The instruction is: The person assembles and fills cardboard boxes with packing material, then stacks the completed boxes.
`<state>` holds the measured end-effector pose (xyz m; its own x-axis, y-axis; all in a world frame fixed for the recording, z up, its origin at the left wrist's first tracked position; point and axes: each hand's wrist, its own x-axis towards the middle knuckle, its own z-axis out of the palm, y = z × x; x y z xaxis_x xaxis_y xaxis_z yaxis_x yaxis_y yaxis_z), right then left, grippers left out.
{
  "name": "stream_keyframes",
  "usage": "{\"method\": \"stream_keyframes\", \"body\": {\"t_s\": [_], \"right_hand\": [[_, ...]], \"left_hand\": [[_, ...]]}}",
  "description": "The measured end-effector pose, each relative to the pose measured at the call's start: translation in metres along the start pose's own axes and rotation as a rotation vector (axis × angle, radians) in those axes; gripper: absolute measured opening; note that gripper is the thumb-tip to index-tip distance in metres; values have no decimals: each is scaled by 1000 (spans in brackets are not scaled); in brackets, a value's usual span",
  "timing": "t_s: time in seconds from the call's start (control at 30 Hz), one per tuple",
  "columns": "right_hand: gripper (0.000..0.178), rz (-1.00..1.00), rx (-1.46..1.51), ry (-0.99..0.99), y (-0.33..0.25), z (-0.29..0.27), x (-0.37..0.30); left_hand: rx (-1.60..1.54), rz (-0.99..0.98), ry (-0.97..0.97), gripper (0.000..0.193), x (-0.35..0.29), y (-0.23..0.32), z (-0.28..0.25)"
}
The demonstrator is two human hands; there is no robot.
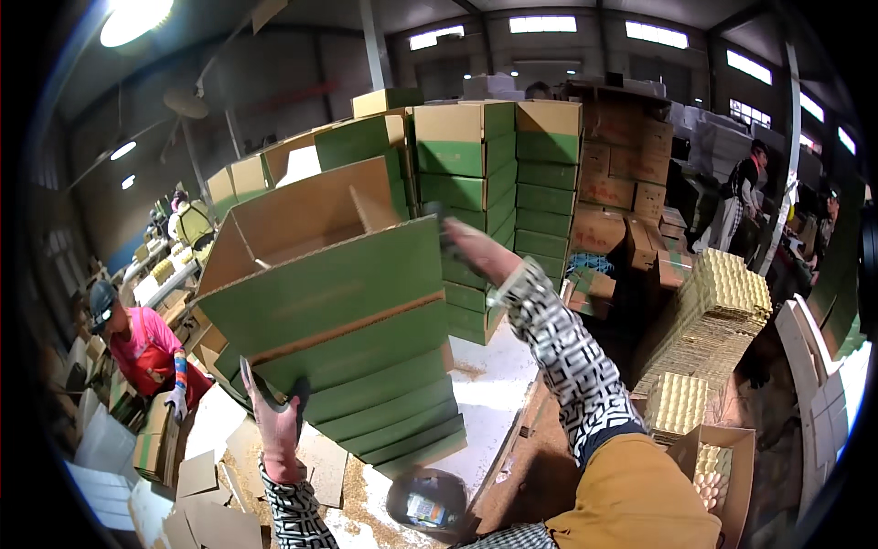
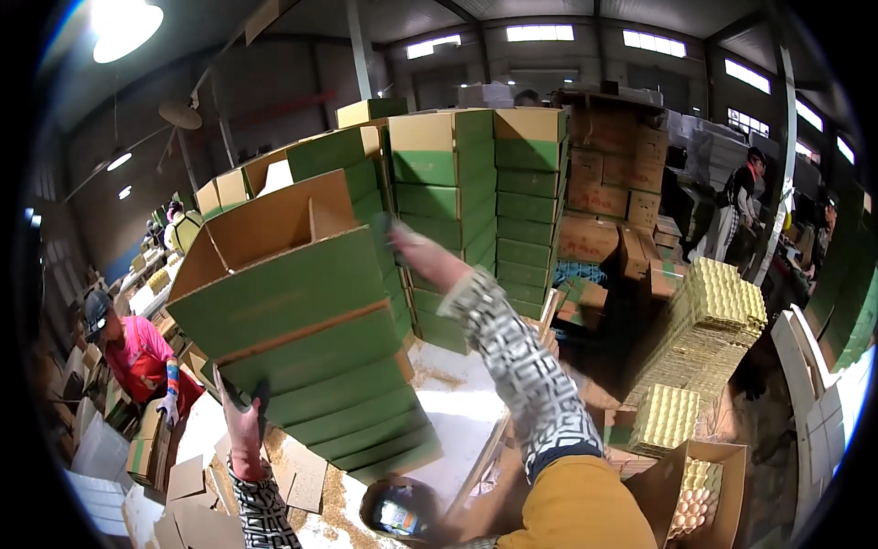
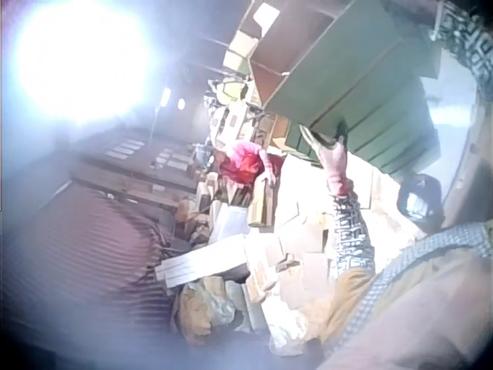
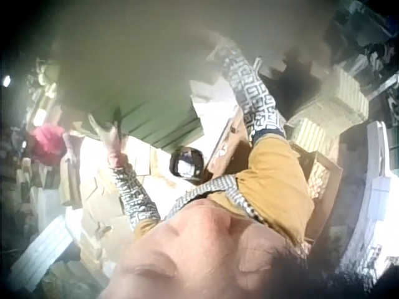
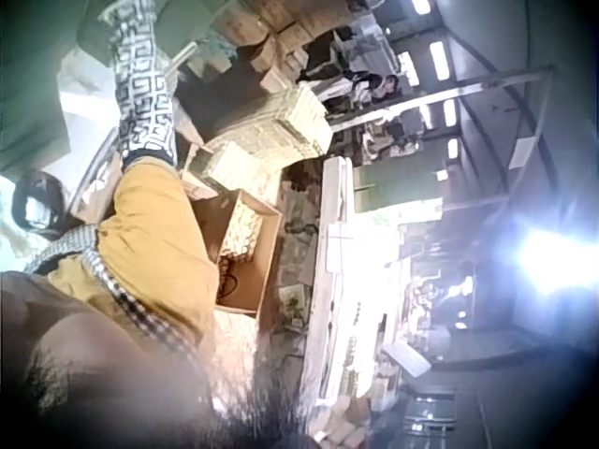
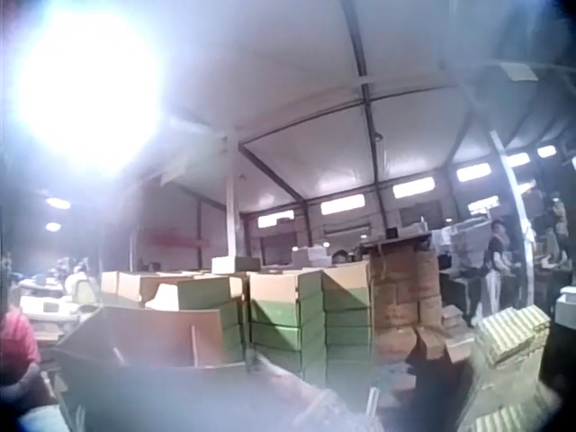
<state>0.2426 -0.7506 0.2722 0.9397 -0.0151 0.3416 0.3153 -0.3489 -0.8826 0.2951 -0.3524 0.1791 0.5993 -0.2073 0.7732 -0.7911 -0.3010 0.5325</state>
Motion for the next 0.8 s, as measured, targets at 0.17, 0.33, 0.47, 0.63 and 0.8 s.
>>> {"method": "stream_keyframes", "body": {"t_s": [0.17,0.33,0.47,0.63,0.8], "right_hand": [[52,37,905,352,33,111,-56],[51,254,870,160,39,111,-39],[39,43,327,585,24,111,-64],[38,-649,312,513,-36,183,-131],[24,-695,415,-553,-143,280,-128]], "left_hand": [[-956,-409,7,66,-32,-52,34],[-854,-426,114,64,-26,-65,23],[-1001,-362,48,61,-19,-39,33],[-510,-318,18,62,-44,-27,35],[-185,-410,-6,62,-147,-48,-3]]}}
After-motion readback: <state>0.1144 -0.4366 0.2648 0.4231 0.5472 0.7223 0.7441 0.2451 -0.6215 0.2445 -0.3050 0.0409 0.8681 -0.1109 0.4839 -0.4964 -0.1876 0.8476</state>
